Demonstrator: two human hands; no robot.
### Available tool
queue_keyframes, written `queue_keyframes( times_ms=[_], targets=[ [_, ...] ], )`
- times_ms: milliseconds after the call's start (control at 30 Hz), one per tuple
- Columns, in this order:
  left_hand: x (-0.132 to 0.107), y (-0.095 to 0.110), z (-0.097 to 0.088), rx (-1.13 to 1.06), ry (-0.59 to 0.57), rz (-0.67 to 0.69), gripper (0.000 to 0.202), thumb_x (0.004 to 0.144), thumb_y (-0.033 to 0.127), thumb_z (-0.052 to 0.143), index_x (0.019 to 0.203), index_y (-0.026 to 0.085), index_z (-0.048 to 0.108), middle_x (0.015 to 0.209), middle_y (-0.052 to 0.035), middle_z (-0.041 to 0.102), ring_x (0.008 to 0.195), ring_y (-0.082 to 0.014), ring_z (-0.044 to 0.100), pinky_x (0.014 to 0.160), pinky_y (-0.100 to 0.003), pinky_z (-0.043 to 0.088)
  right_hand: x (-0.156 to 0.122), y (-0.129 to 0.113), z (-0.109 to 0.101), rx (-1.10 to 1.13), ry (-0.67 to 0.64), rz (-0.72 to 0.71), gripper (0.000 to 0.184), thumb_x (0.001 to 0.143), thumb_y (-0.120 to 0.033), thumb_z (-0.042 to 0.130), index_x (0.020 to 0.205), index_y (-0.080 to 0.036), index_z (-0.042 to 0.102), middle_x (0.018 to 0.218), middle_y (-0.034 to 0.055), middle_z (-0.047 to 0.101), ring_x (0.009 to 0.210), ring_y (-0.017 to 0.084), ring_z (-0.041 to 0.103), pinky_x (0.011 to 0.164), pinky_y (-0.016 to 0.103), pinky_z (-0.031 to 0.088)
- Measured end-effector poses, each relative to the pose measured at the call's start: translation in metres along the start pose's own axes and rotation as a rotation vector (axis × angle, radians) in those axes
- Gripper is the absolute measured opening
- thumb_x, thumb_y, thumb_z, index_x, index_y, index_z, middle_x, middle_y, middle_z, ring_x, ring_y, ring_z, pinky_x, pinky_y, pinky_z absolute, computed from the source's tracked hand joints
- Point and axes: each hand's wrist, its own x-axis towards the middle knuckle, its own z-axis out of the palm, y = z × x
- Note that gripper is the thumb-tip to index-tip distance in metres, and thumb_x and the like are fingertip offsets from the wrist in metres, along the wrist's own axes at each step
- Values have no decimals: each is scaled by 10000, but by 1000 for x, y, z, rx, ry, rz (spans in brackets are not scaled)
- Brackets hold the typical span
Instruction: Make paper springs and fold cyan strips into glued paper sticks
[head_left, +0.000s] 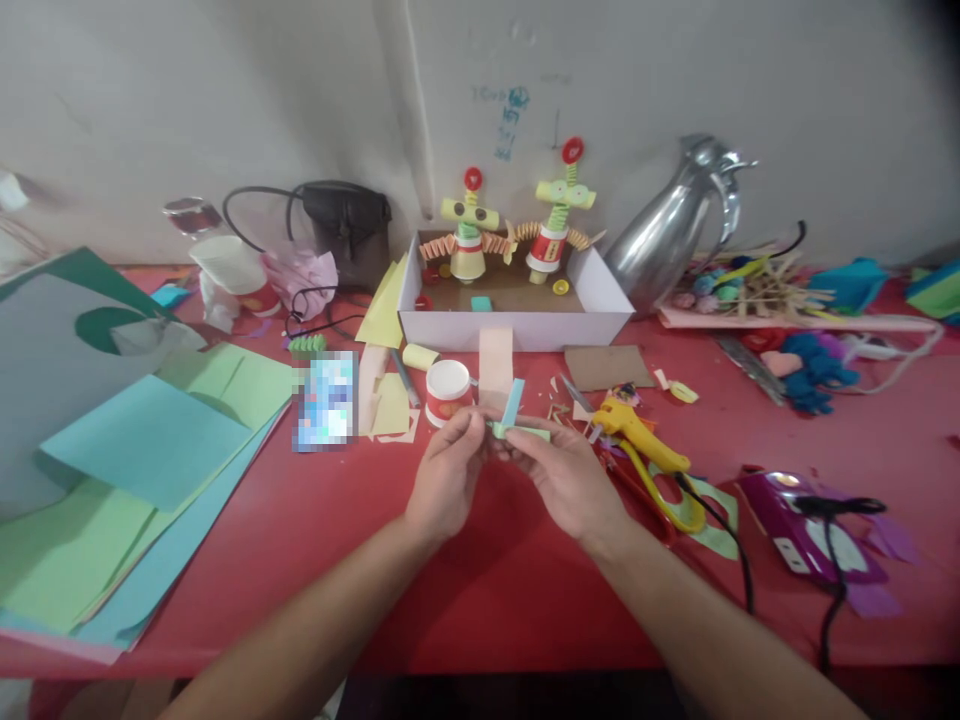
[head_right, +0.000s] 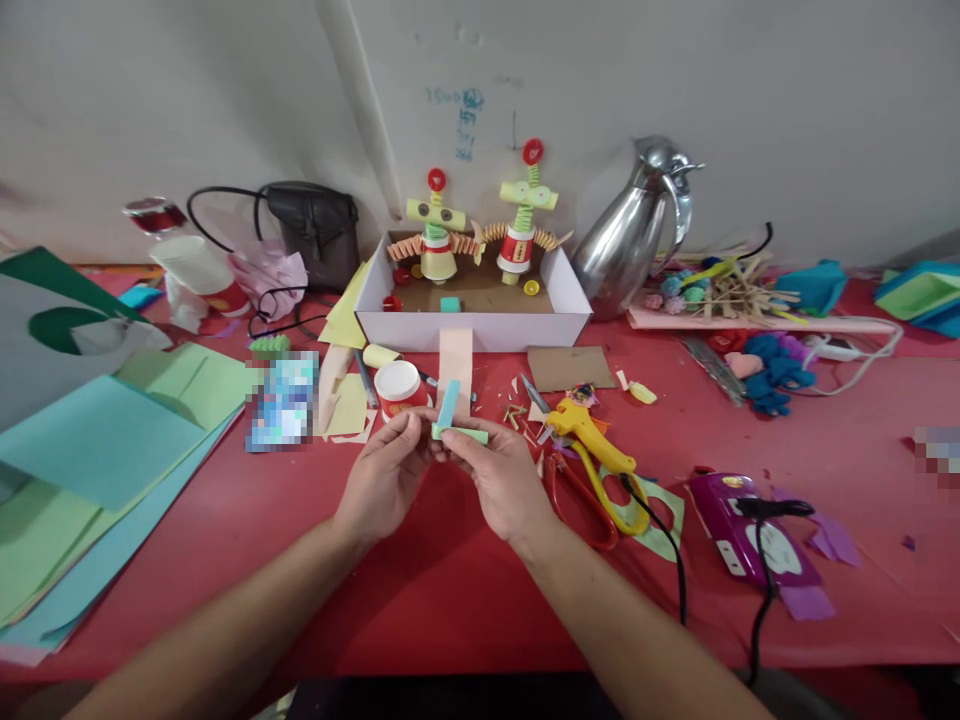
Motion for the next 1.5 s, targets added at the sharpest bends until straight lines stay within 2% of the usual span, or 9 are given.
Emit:
queue_keyframes(
  times_ms=[233,333,400,533,667,1000,1133,1267,1500],
  targets=[
    [-21,23,10,495,101,174,165,874,282,627,1031,231,636,1029,-46,643,787,-147,597,754,-312,484,0,4,-9,3,184,46,228,585,-257,889,769,-196,769,725,2,717,641,93,576,615,216,486],
    [-49,42,-24,1065,140,405,92,878,260,614,825,231,683,898,-56,665,868,-200,599,806,-339,459,-1,7,-12,5,206,59,241,585,-244,898,776,-197,759,716,-2,712,622,84,574,595,202,490],
    [-69,53,-60,1444,310,508,131,870,288,619,772,235,687,803,-56,664,833,-226,582,821,-371,441,-3,7,-11,6,183,60,234,602,-245,893,784,-198,754,735,2,718,634,85,581,601,202,498],
    [-94,66,-119,1895,572,250,333,949,337,454,1185,219,658,960,-94,662,832,-250,592,711,-365,438,-5,6,-9,-13,178,54,238,602,-249,894,787,-196,753,760,16,729,653,92,599,618,211,512],
    [-94,67,-125,2095,565,34,515,975,409,388,1455,228,435,936,-82,626,789,-255,587,637,-351,406,-5,6,-9,-28,190,58,265,569,-253,910,778,-193,759,740,17,726,658,101,605,616,220,524],
    [-88,64,-115,2248,502,-43,518,989,487,305,1444,287,449,981,-103,613,837,-284,598,695,-376,417,-8,6,-8,-78,147,74,243,596,-270,892,785,-190,763,763,25,730,653,108,598,622,245,512],
    [-80,77,-124,2018,642,-33,551,974,487,350,1452,216,386,1096,-128,630,862,-286,623,678,-371,435,-8,6,-8,-70,152,77,246,601,-271,891,797,-198,763,756,17,726,648,101,590,617,234,505],
    [-63,97,-150,1820,760,194,503,943,459,437,1345,158,474,1139,-150,612,966,-278,606,797,-382,468,-8,6,-9,-77,148,76,243,603,-281,892,794,-207,762,764,18,723,658,111,594,614,241,517],
    [-62,93,-170,1945,670,428,351,924,388,518,1202,205,631,1162,-141,605,1145,-283,517,1039,-460,339,-7,3,-15,-59,165,100,249,608,-284,897,814,-228,770,789,27,732,706,132,628,638,245,544]
  ],
)
